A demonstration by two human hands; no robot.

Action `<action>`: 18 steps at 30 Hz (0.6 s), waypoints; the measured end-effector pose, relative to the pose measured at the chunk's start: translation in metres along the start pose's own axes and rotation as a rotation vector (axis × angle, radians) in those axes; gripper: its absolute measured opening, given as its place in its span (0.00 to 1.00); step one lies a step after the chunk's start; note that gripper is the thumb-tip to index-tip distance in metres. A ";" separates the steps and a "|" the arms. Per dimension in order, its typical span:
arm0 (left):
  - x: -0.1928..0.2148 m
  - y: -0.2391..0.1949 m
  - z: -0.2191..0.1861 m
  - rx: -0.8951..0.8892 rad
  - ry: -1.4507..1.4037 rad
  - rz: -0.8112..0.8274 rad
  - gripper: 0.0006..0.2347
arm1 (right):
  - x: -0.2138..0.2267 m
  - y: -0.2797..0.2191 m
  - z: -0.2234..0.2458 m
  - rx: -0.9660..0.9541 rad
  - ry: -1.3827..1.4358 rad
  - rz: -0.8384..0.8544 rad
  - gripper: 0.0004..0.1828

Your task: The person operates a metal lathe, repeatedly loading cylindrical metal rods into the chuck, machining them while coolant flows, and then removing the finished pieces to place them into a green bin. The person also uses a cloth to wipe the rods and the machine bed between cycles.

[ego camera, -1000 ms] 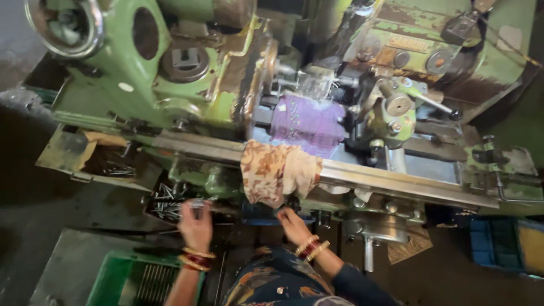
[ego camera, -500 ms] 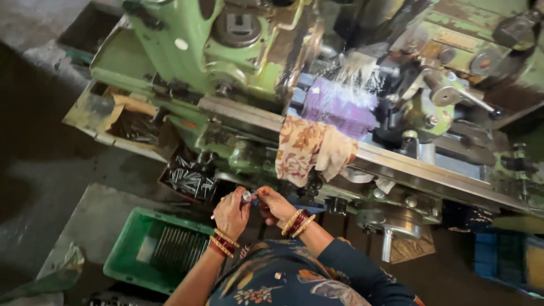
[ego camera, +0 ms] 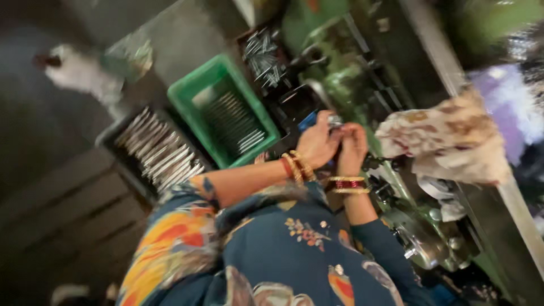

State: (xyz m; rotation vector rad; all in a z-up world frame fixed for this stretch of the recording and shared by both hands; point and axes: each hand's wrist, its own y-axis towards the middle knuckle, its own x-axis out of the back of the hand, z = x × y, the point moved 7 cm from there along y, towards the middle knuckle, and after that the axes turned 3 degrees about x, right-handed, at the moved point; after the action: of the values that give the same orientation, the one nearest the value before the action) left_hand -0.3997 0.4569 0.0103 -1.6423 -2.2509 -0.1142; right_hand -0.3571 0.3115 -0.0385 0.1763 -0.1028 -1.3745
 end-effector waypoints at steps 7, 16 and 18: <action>0.023 -0.031 0.113 0.076 0.218 -0.149 0.19 | 0.090 0.013 -0.040 -0.229 0.099 -0.303 0.09; 0.069 -0.017 0.302 0.363 0.469 0.138 0.11 | 0.115 -0.008 -0.046 -0.301 0.147 -0.255 0.04; 0.082 -0.022 0.292 0.303 0.436 0.063 0.08 | 0.116 -0.006 -0.048 -0.334 0.164 -0.260 0.06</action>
State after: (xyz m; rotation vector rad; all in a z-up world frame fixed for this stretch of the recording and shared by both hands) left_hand -0.5101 0.6021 -0.2325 -1.3704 -1.7889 -0.0985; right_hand -0.3318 0.2000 -0.0898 0.0209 0.2950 -1.6079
